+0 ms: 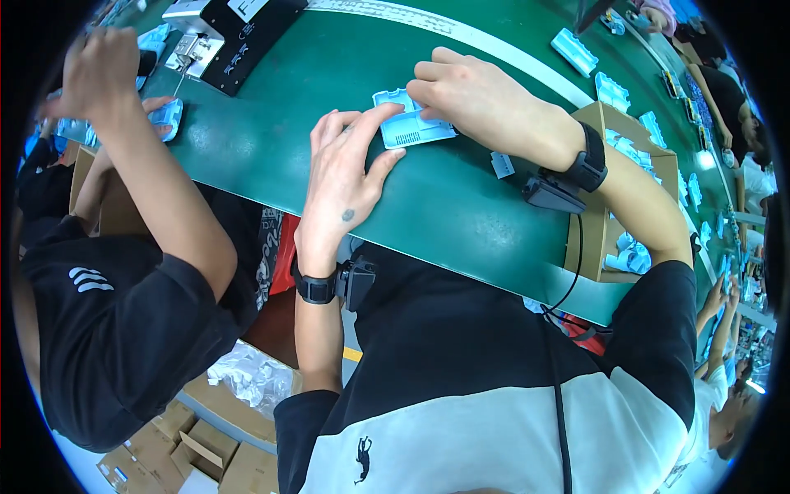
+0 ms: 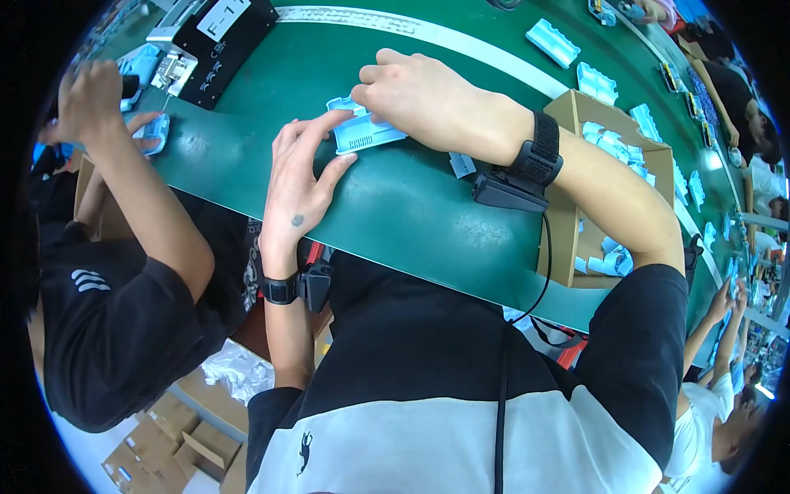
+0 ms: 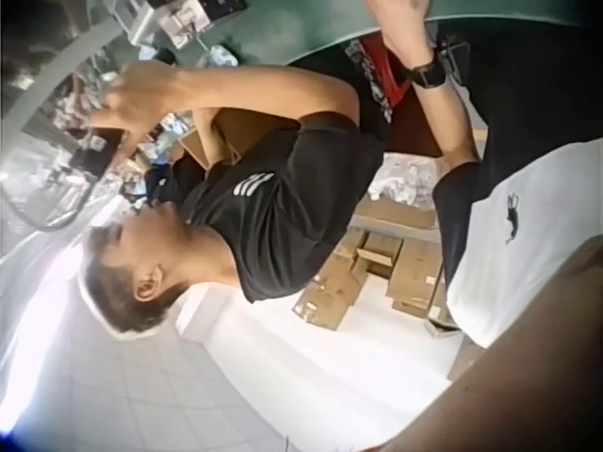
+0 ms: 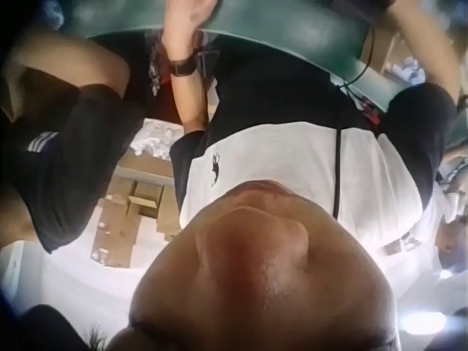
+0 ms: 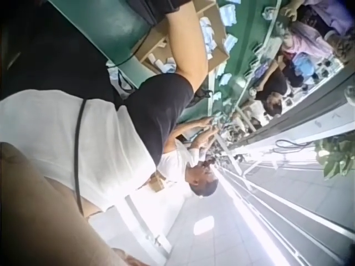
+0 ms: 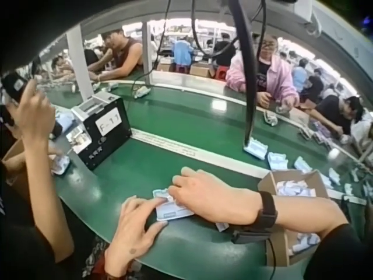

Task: The person picks up a blue plastic housing and a small blue component by hand, presses the component into the housing, and sets the assembled unit on the conveyor belt.

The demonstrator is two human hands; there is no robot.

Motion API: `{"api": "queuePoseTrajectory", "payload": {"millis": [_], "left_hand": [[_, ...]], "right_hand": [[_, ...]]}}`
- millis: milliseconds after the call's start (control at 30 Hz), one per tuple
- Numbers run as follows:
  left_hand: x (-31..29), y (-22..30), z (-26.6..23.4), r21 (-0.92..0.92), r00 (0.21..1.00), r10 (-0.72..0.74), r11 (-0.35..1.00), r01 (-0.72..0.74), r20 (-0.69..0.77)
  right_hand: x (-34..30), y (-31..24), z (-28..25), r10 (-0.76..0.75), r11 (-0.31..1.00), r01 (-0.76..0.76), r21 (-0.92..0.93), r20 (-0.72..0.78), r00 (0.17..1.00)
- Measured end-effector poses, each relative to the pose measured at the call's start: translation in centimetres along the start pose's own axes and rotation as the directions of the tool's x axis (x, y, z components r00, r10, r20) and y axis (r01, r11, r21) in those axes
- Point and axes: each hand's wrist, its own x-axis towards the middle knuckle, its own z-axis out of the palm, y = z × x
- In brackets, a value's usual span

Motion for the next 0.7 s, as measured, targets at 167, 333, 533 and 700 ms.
{"api": "queuePoseTrajectory", "payload": {"millis": [167,333,533,700], "left_hand": [[0.2,-0.2,0.1,-0.063,1.0,0.003,0.998,-0.003,0.002],[0.4,0.1,-0.1,-0.075,1.0,0.011,0.997,-0.01,0.014],[0.5,0.2,0.3,-0.098,1.0,-0.002,0.995,0.001,-0.016],[0.1,-0.4,0.3,-0.052,0.997,-0.064,0.996,0.066,0.041]], "right_hand": [[1.4,1.3,-1.1,-0.082,0.993,0.071,0.092,0.111,0.991],[1.3,1.3,-0.9,-0.077,0.984,0.064,0.165,0.07,0.995],[0.3,1.0,-0.3,-0.078,0.986,0.071,0.15,0.039,0.996],[0.3,1.6,-2.1,-0.056,0.988,0.064,0.138,-0.058,0.997]]}}
